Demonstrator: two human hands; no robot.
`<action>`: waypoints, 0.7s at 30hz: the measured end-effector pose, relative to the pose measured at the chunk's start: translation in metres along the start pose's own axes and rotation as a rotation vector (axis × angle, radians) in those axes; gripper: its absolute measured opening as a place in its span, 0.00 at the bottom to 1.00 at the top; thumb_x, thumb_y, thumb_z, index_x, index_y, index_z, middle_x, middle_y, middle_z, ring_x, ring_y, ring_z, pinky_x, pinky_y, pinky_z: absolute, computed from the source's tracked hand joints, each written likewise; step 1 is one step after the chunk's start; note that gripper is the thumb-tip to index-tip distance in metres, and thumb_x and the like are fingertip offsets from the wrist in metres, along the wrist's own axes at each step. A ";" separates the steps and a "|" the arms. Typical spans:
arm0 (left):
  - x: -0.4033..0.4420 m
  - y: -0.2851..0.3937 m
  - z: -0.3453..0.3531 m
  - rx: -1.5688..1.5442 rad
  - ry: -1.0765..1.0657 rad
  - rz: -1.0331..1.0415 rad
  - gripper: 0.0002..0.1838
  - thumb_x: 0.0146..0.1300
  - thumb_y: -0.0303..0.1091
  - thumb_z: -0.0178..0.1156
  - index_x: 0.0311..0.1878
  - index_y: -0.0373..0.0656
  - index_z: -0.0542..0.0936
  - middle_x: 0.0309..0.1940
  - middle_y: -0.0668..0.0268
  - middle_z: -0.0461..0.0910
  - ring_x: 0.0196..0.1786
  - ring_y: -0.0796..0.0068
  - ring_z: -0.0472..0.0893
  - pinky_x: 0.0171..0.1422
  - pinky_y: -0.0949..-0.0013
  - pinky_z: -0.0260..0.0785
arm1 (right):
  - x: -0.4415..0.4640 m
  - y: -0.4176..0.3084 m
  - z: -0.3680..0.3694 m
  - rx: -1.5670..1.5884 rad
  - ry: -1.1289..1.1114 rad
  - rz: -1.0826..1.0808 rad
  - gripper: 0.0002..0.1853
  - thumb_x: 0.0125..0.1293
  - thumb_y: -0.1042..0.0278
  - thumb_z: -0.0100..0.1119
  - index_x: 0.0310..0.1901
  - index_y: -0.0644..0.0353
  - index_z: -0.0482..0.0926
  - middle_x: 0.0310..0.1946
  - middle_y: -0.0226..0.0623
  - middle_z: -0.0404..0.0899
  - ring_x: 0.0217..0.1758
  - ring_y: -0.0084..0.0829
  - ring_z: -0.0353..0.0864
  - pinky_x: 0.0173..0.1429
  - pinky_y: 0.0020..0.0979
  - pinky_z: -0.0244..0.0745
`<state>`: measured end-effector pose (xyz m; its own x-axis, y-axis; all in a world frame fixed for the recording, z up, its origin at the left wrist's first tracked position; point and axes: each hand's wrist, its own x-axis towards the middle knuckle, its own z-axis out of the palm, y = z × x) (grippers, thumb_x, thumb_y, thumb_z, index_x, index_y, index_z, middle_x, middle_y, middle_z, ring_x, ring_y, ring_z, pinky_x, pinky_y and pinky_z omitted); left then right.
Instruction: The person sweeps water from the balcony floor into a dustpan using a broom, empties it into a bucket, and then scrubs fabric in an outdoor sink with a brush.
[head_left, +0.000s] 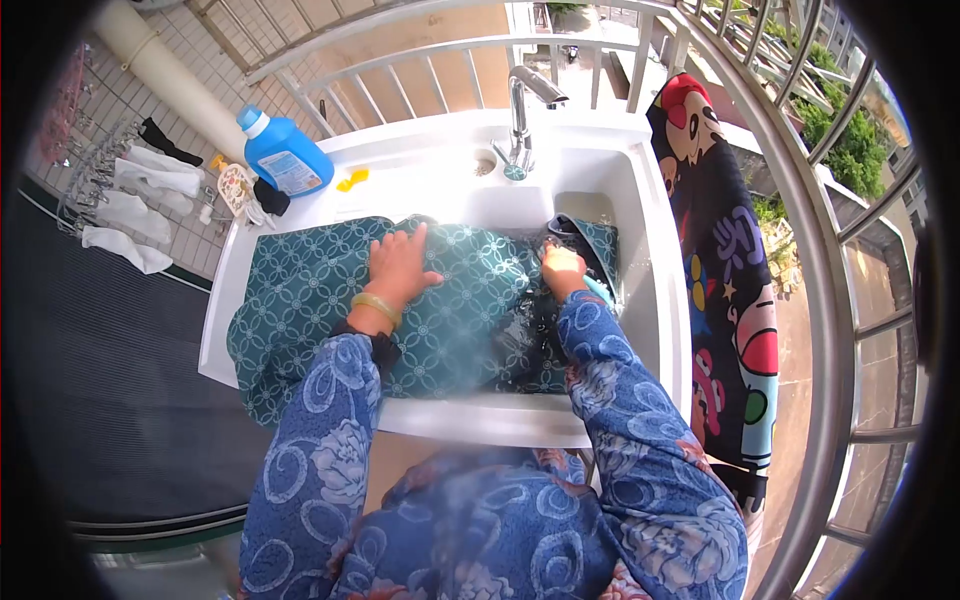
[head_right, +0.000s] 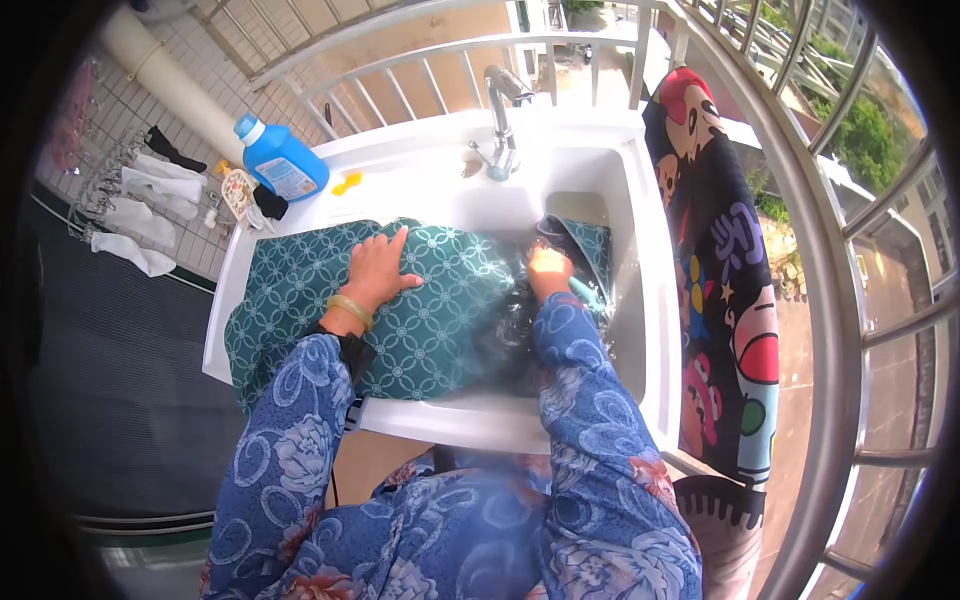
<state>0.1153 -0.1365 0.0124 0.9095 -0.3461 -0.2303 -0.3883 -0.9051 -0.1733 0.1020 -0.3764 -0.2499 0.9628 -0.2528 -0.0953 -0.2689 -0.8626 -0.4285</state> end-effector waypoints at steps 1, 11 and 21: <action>-0.001 -0.002 0.005 0.023 0.153 0.023 0.37 0.47 0.51 0.71 0.59 0.46 0.71 0.45 0.58 0.78 0.55 0.58 0.74 0.58 0.53 0.62 | -0.011 -0.001 -0.033 -0.043 -0.105 -0.002 0.19 0.67 0.54 0.45 0.59 0.36 0.72 0.41 0.44 0.81 0.42 0.42 0.82 0.48 0.43 0.74; -0.113 -0.001 -0.048 -0.100 0.361 0.623 0.08 0.51 0.35 0.62 0.24 0.46 0.73 0.19 0.64 0.72 0.24 0.61 0.76 0.31 0.59 0.68 | -0.016 0.034 -0.025 -0.096 -0.125 -0.031 0.28 0.66 0.57 0.46 0.68 0.25 0.57 0.37 0.50 0.79 0.40 0.48 0.81 0.44 0.46 0.75; -0.173 -0.007 0.012 -0.288 0.150 0.752 0.10 0.48 0.36 0.62 0.29 0.47 0.70 0.18 0.68 0.67 0.24 0.67 0.72 0.31 0.63 0.62 | -0.001 0.072 0.070 -0.138 0.048 -0.066 0.13 0.63 0.62 0.46 0.39 0.51 0.82 0.28 0.44 0.81 0.37 0.46 0.83 0.41 0.44 0.77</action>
<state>-0.0415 -0.0670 0.0417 0.4390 -0.8969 -0.0527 -0.8679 -0.4385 0.2336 0.0837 -0.4078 -0.3431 0.9771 -0.2113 -0.0264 -0.2092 -0.9293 -0.3042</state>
